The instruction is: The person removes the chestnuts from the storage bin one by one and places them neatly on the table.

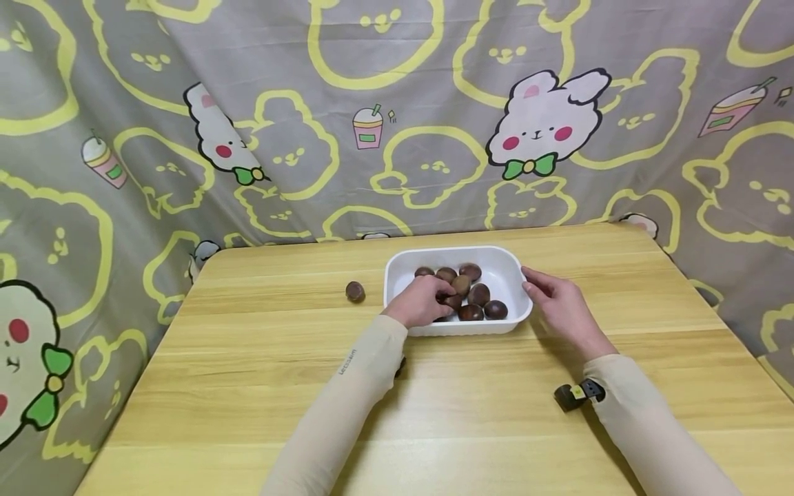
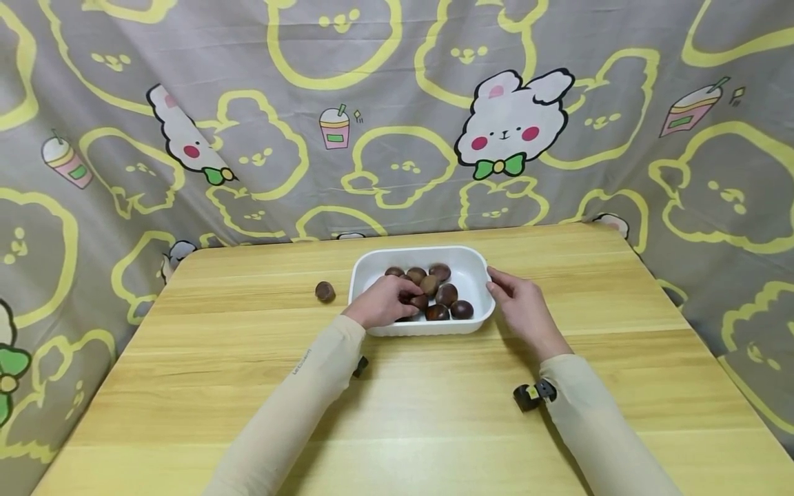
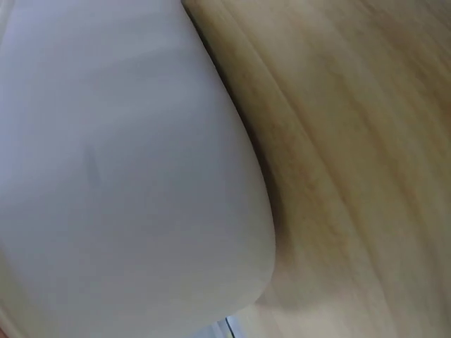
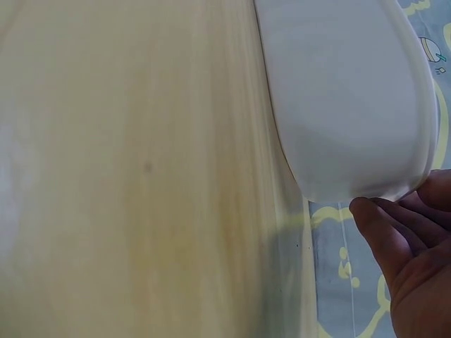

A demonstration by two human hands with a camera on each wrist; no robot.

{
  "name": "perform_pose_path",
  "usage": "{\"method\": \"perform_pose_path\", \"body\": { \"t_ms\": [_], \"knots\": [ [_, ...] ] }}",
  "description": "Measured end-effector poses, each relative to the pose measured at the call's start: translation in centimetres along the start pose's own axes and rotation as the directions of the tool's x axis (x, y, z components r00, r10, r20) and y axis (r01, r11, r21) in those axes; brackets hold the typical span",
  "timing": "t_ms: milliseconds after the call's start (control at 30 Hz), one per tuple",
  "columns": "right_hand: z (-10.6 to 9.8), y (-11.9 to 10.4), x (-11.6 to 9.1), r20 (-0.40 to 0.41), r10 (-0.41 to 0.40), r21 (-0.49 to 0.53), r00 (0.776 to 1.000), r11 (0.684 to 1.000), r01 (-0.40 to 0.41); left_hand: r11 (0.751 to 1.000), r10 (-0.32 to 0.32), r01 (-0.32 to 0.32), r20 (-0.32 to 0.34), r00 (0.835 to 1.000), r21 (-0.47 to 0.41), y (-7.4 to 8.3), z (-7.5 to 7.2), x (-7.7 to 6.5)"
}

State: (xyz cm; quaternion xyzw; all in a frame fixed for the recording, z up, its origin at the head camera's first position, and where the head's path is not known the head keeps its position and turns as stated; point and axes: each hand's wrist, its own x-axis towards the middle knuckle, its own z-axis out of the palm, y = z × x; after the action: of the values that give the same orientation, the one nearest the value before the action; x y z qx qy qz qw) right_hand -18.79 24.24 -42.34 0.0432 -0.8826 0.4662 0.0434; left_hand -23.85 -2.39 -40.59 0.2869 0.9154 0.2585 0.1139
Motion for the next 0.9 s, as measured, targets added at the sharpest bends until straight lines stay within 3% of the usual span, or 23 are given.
{"method": "perform_pose_path", "body": {
  "t_ms": [167, 300, 567, 900],
  "knots": [
    [-0.1, 0.0, 0.0, 0.002, 0.001, -0.010, 1.000, 1.000, -0.001, 0.998, 0.041, -0.042, -0.034, 0.999, -0.044, -0.3, 0.0, 0.0],
    [-0.1, 0.0, 0.0, 0.006, 0.000, -0.015, 1.000, 1.000, 0.000, 0.991, 0.039, -0.046, -0.055, 0.998, -0.130, -0.4, -0.4, -0.3],
    [-0.1, 0.0, 0.0, 0.004, 0.003, -0.010, 1.000, 1.000, -0.003, 0.952, 0.049, -0.098, -0.172, 0.984, -0.291, -0.7, -3.0, -1.7],
    [-0.2, -0.1, 0.0, 0.005, 0.004, -0.017, 1.000, 1.000, -0.004, 0.873, -0.093, -0.070, -0.306, 0.947, -0.483, -3.7, -6.5, -5.9]
  ]
}}
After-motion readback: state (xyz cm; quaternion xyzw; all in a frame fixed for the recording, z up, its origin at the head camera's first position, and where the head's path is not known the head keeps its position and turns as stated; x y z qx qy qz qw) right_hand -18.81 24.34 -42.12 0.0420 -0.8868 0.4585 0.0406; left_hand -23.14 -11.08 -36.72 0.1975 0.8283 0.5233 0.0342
